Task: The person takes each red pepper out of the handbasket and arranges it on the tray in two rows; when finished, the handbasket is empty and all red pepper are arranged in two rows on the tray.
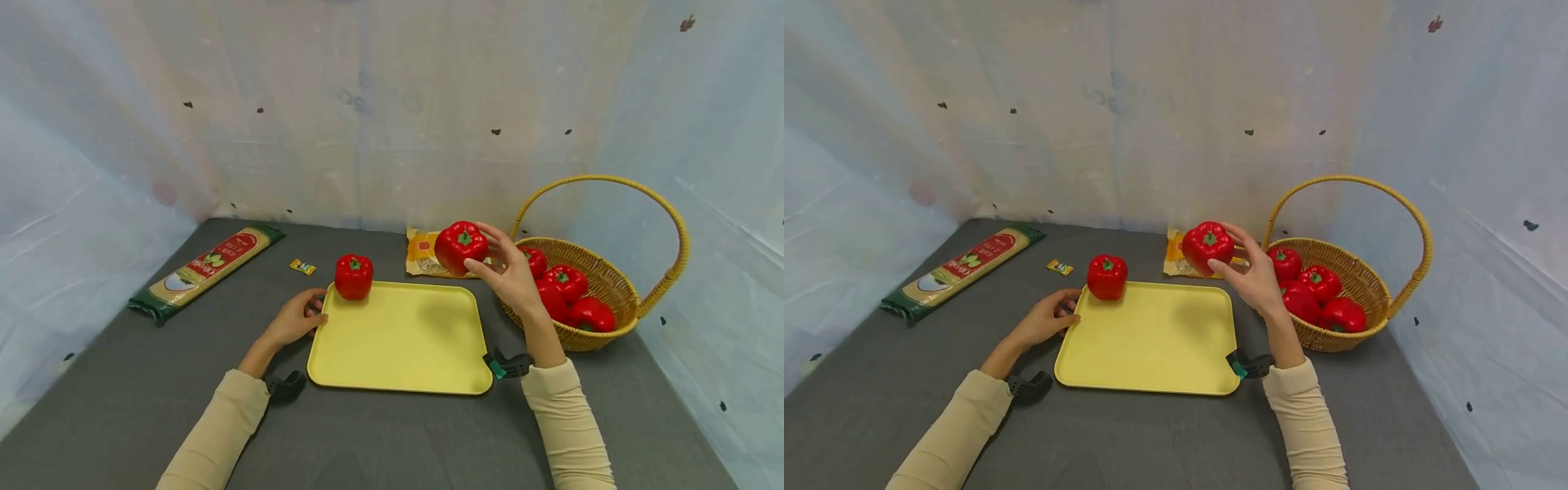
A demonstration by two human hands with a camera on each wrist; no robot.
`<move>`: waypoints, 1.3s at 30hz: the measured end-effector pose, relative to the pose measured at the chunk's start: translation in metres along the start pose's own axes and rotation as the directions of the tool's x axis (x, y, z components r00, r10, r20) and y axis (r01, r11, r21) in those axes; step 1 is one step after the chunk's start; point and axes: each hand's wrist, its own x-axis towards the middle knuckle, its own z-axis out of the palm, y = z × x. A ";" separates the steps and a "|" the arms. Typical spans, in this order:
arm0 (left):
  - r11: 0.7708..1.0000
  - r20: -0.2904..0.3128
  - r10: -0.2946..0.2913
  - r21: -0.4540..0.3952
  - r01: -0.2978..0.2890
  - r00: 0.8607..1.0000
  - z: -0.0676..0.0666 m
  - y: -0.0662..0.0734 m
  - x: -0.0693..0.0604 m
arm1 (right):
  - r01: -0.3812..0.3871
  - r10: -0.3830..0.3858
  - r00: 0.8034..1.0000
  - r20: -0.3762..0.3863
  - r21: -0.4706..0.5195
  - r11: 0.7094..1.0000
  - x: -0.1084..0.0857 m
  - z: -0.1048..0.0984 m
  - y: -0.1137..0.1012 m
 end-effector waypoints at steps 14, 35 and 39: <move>0.999 -0.011 0.024 0.021 -0.024 1.000 -0.002 0.000 0.004 | -0.097 0.092 0.988 0.122 0.037 0.995 0.002 0.032 0.006; 1.000 -0.014 0.017 -0.003 -0.017 1.000 0.000 -0.006 0.003 | -0.274 0.240 0.932 0.271 0.095 0.957 0.001 0.066 0.053; 1.000 -0.013 0.016 -0.010 -0.016 1.000 0.001 -0.007 0.003 | -0.307 0.270 0.920 0.283 0.095 0.947 -0.001 0.068 0.061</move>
